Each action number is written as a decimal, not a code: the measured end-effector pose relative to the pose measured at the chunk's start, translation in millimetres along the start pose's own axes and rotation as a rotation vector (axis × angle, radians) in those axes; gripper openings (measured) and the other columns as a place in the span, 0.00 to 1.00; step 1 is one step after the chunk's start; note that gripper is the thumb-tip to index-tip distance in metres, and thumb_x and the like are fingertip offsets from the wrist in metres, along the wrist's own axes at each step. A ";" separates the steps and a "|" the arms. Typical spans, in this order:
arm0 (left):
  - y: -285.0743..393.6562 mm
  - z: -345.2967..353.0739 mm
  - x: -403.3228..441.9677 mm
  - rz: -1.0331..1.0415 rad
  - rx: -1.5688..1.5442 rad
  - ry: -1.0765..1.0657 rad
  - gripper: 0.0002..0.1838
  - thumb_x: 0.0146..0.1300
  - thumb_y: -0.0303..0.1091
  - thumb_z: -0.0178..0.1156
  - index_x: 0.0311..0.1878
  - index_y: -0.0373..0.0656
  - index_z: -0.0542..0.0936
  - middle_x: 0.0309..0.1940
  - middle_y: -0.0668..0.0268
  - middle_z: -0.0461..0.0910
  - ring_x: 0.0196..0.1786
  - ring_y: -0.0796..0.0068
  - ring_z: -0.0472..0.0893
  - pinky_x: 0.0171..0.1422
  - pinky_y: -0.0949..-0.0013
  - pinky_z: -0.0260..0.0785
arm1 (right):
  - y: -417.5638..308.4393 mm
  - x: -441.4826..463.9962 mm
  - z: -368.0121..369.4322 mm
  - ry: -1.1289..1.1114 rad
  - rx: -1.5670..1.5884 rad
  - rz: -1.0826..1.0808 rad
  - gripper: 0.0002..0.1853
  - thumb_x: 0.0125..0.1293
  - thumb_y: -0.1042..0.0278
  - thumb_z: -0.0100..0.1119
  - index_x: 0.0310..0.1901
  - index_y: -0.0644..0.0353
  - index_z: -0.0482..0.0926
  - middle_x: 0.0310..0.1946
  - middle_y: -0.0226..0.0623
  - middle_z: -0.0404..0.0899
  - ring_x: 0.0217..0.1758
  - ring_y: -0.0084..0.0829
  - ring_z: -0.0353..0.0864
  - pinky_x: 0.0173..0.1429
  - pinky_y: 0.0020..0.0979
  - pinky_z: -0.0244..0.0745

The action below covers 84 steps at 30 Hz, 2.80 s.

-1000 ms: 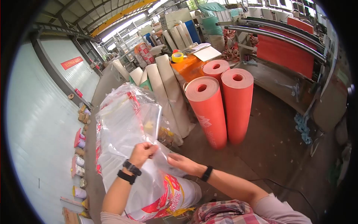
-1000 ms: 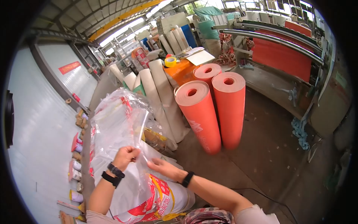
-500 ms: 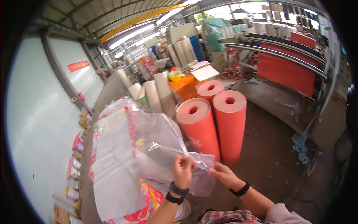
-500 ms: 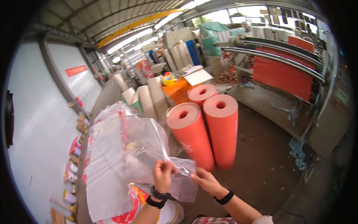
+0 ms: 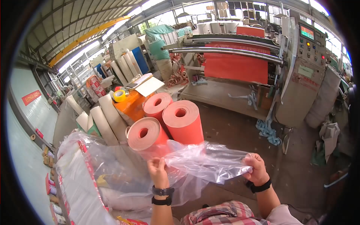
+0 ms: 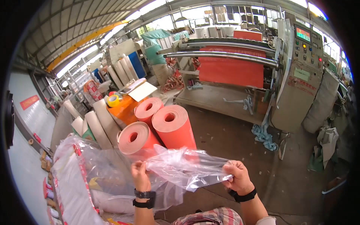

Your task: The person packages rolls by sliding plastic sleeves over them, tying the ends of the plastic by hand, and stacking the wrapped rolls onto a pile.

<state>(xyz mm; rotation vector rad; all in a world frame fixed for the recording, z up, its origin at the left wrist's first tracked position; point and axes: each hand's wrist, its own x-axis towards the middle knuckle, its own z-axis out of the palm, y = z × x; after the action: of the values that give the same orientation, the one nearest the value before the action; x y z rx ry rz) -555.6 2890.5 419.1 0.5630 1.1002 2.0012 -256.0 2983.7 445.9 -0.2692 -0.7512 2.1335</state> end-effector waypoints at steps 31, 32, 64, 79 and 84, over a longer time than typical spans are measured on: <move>-64.8 -23.7 128.8 -0.556 0.684 -0.298 0.11 0.59 0.37 0.55 0.35 0.37 0.76 0.31 0.60 0.77 0.33 0.72 0.75 0.36 0.67 0.66 | -61.5 382.0 -180.5 -0.717 -1.051 0.957 0.12 0.58 0.61 0.60 0.35 0.62 0.75 0.22 0.24 0.71 0.22 0.15 0.69 0.26 0.20 0.66; -70.1 -15.3 133.6 -0.461 1.165 0.077 0.09 0.60 0.34 0.56 0.34 0.36 0.75 0.26 0.69 0.77 0.28 0.79 0.74 0.32 0.72 0.66 | -44.0 399.9 -189.1 -0.670 -1.193 0.730 0.10 0.56 0.64 0.61 0.33 0.61 0.74 0.21 0.24 0.70 0.21 0.16 0.68 0.25 0.21 0.66; -177.8 46.8 196.7 -0.697 -0.020 -0.389 0.14 0.57 0.37 0.59 0.22 0.36 0.76 0.19 0.66 0.76 0.19 0.80 0.71 0.24 0.77 0.62 | 29.0 463.1 -157.4 -0.576 -0.144 1.198 0.19 0.57 0.79 0.54 0.51 0.66 0.69 0.35 0.37 0.78 0.23 0.14 0.72 0.25 0.14 0.68; -243.9 55.4 136.7 -0.439 0.408 0.592 0.11 0.63 0.37 0.55 0.31 0.38 0.75 0.23 0.75 0.72 0.25 0.89 0.67 0.28 0.83 0.60 | -53.9 417.4 -233.3 -0.621 -1.124 0.821 0.20 0.66 0.55 0.49 0.50 0.62 0.74 0.37 0.34 0.75 0.36 0.22 0.71 0.41 0.25 0.70; -253.6 52.8 151.6 -0.251 0.481 0.741 0.12 0.63 0.37 0.55 0.30 0.38 0.73 0.24 0.73 0.74 0.25 0.88 0.68 0.29 0.82 0.62 | -48.1 394.8 -227.3 -0.266 -1.264 0.727 0.14 0.65 0.60 0.51 0.36 0.64 0.76 0.33 0.33 0.76 0.36 0.18 0.71 0.39 0.21 0.67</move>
<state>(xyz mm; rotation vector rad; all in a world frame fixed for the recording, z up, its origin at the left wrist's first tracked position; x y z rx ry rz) -506.9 3121.9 234.2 -0.1255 2.0144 1.7467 -373.7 3408.2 320.3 -1.0416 -2.3890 1.9979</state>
